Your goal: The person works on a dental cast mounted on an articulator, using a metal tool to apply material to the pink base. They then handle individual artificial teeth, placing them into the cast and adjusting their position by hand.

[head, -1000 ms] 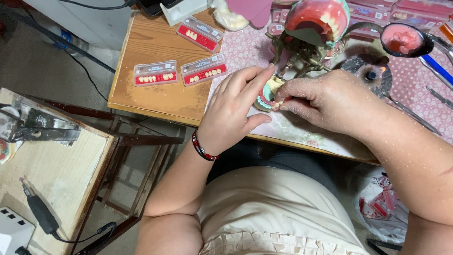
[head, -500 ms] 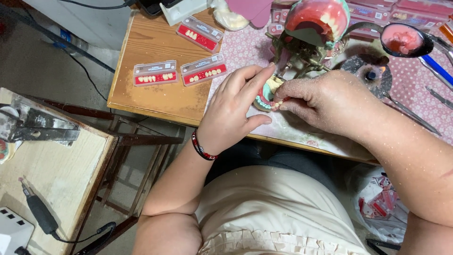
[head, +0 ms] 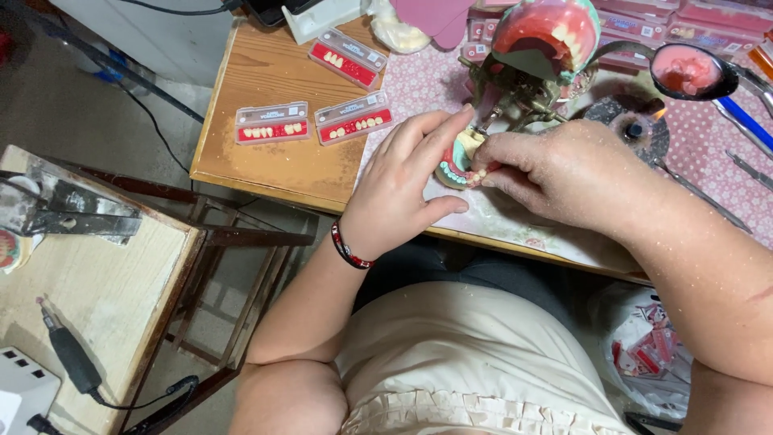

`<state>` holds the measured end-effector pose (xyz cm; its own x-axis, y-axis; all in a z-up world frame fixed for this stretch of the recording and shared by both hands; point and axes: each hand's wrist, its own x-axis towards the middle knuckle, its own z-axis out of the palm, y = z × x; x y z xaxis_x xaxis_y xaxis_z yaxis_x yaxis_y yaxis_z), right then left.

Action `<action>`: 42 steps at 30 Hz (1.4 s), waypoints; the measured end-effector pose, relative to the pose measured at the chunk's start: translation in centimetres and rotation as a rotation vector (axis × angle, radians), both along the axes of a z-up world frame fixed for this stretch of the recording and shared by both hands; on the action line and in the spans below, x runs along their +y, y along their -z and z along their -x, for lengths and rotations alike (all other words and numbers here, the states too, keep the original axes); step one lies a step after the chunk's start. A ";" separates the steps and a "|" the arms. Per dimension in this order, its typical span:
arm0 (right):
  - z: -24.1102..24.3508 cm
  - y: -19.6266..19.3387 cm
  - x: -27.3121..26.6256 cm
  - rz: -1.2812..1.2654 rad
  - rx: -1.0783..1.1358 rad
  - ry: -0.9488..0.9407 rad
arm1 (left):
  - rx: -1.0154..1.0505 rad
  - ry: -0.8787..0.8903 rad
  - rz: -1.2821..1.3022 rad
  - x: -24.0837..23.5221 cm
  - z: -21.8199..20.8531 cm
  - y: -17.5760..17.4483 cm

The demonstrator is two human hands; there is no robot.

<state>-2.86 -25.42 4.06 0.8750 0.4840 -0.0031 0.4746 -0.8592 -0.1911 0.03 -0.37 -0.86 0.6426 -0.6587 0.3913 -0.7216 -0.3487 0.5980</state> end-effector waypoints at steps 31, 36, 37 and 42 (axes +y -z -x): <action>5.1 4.1 2.5 -0.776 -0.204 0.389 | 0.456 0.426 0.378 -4.5 -8.1 -7.9; 5.4 4.0 1.8 -0.888 -0.161 0.429 | 0.265 0.380 0.345 -3.8 -5.6 -6.7; 5.4 4.3 1.7 -0.892 -0.161 0.435 | 0.268 0.384 0.340 -3.7 -5.5 -6.7; 5.4 4.8 1.6 -1.292 -0.119 0.393 | 0.235 0.346 0.428 -4.3 -5.3 -4.7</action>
